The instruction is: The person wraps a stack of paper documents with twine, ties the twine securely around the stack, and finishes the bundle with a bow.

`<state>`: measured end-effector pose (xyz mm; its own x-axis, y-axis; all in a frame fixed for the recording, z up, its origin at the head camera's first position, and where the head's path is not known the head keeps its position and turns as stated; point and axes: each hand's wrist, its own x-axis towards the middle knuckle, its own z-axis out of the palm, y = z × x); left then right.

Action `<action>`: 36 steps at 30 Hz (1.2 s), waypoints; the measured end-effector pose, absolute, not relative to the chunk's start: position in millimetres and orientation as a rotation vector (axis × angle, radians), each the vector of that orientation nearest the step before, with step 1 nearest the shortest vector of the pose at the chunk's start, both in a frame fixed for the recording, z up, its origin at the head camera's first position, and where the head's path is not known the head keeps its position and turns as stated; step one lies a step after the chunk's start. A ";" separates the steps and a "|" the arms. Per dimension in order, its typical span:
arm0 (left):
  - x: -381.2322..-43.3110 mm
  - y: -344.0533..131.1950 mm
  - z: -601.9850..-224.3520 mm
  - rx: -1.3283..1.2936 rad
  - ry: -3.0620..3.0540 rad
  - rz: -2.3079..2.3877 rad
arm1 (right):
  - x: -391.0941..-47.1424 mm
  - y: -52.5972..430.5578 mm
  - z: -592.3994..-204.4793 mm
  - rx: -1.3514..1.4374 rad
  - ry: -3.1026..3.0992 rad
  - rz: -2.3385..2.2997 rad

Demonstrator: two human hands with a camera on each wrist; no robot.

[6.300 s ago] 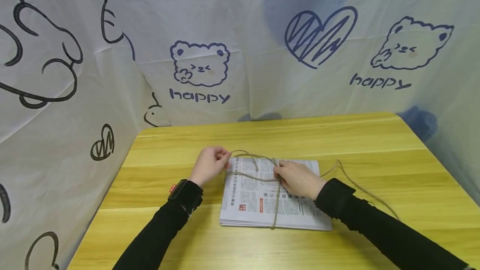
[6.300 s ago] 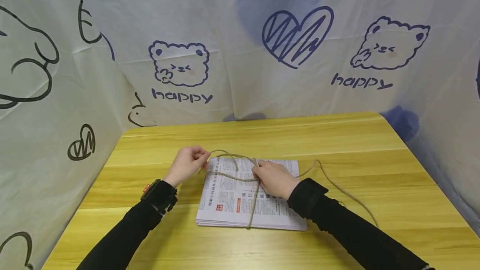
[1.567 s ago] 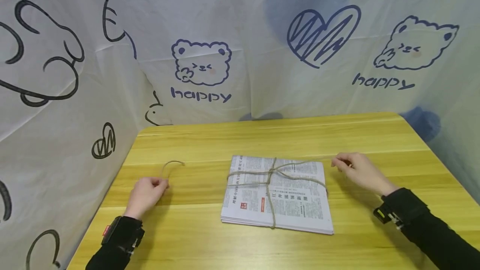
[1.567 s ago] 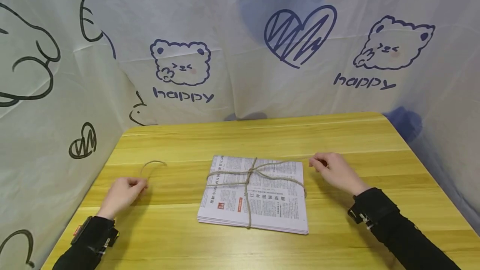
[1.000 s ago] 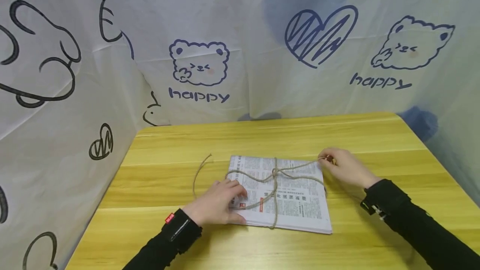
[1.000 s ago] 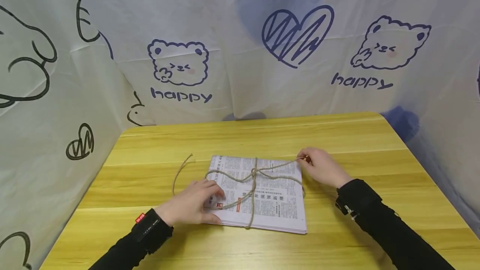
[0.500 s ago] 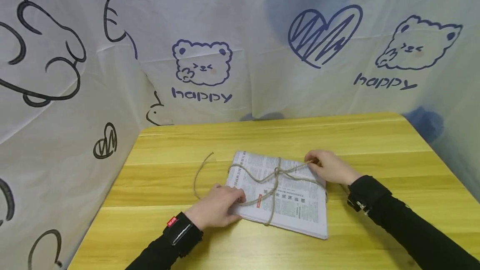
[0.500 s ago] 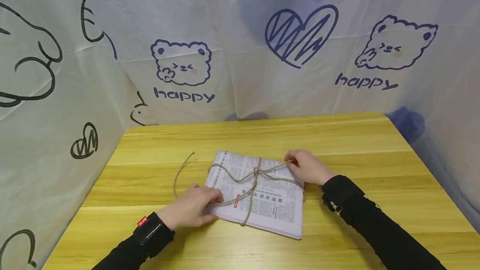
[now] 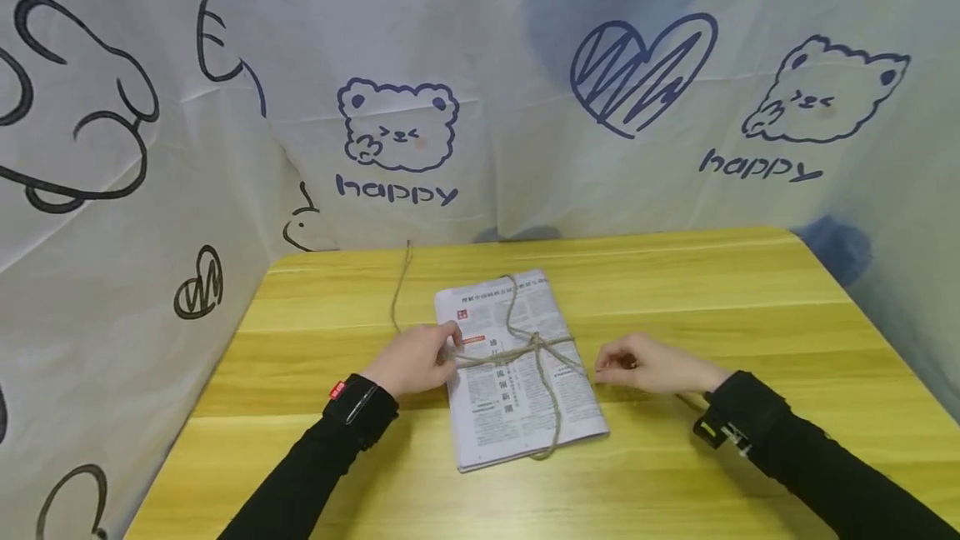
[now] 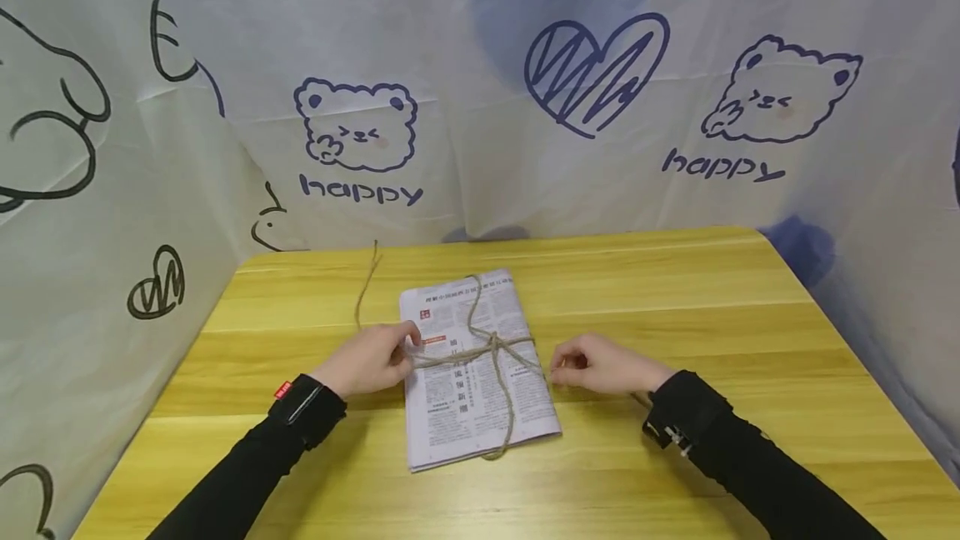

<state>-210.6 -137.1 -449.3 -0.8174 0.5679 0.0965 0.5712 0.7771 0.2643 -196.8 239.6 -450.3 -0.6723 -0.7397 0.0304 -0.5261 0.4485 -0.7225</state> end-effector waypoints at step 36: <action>-165.8 -149.1 -449.5 -0.871 -3.217 -0.787 | -211.0 224.3 -454.9 -1.082 2.321 -0.941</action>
